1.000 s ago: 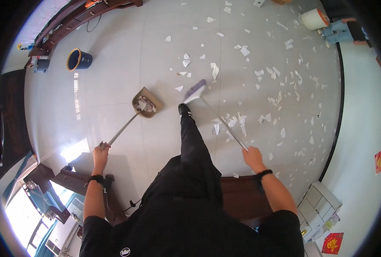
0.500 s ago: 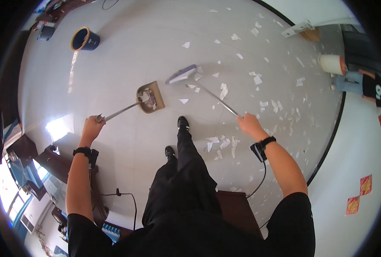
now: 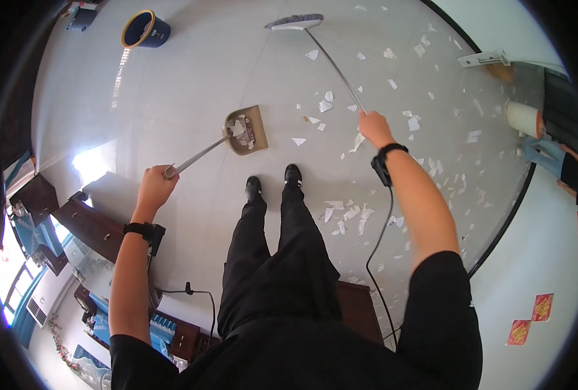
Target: Sweeping up paper scraps from the floor into a dustpan and then emptying them into a trash can.
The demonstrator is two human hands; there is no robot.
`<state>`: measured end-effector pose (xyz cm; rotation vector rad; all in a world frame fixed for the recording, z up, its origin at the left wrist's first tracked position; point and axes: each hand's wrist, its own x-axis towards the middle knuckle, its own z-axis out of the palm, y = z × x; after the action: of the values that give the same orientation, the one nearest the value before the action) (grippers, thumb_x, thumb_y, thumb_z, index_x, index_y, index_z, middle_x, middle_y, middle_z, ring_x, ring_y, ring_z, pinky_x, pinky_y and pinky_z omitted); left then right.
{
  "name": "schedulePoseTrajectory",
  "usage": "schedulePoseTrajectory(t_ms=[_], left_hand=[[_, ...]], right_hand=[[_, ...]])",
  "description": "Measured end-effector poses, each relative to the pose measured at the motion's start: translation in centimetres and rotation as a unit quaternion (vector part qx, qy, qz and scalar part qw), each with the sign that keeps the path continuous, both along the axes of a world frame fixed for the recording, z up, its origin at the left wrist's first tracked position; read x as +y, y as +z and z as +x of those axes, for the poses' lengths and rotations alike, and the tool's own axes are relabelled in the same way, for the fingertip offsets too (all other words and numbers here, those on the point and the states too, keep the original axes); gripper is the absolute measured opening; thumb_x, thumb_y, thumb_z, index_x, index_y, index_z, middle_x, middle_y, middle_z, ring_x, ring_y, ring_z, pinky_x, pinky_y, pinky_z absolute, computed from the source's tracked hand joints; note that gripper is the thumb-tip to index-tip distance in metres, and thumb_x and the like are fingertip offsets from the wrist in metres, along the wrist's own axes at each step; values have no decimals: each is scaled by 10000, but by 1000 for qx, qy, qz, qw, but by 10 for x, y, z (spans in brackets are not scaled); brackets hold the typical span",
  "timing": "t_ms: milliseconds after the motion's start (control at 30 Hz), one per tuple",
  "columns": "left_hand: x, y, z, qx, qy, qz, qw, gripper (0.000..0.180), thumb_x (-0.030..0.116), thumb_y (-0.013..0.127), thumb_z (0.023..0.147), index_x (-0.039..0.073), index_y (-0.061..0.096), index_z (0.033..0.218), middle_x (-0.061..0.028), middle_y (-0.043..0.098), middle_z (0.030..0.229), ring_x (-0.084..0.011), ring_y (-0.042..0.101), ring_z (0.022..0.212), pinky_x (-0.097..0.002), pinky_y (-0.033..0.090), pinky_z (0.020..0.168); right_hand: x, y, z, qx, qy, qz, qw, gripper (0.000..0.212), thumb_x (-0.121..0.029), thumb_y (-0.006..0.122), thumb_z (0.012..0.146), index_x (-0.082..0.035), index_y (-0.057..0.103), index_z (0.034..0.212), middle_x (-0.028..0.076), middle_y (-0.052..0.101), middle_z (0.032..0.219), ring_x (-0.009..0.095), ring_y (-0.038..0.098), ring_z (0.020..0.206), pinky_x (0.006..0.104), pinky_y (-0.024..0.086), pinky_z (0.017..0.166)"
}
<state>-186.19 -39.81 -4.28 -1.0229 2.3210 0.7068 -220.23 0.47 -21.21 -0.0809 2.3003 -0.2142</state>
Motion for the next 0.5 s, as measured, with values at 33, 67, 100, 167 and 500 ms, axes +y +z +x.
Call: schedulePoseTrajectory(t_ms=[33, 67, 100, 167, 500], left_hand=[[-1, -3, -9, -14, 4, 5, 1000, 177, 182, 573, 785, 25, 630, 727, -213, 561, 642, -421, 520, 622, -435, 448, 563], [-1, -8, -17, -8, -1, 12, 1000, 177, 182, 573, 785, 25, 630, 727, -213, 561, 642, -421, 520, 622, -435, 448, 563], [-8, -9, -11, -7, -5, 11, 1000, 177, 183, 576, 787, 27, 633, 728, -211, 563, 642, -422, 520, 620, -433, 448, 559], [-19, -10, -2, -4, -10, 11, 1000, 176, 185, 580, 788, 29, 636, 728, -209, 566, 641, -422, 520, 618, -432, 449, 555], [-69, -9, 38, 10, -21, 50, 999, 154, 184, 585, 760, 53, 667, 760, -216, 593, 678, -428, 562, 659, -460, 477, 604]], right_hand=[[-8, -17, 1, 3, -3, 4, 1000, 576, -443, 393, 939, 86, 603, 1026, 315, 616, 1043, 482, 567, 1014, 505, 450, 870], [-13, -33, 3, -7, -39, 15, 999, 576, -441, 389, 939, 85, 601, 1037, 318, 612, 1050, 475, 560, 1035, 499, 445, 892], [-33, -42, 15, -29, -68, 16, 997, 575, -439, 385, 940, 84, 599, 1048, 321, 608, 1057, 469, 553, 1057, 492, 440, 914], [-43, -42, 38, -74, -77, 12, 994, 560, -428, 388, 942, 78, 592, 1068, 324, 599, 1078, 472, 546, 1068, 497, 435, 928], [159, 70, 273, -105, 61, 207, 971, 574, -438, 364, 963, 75, 623, 947, 331, 613, 987, 484, 580, 980, 514, 463, 880]])
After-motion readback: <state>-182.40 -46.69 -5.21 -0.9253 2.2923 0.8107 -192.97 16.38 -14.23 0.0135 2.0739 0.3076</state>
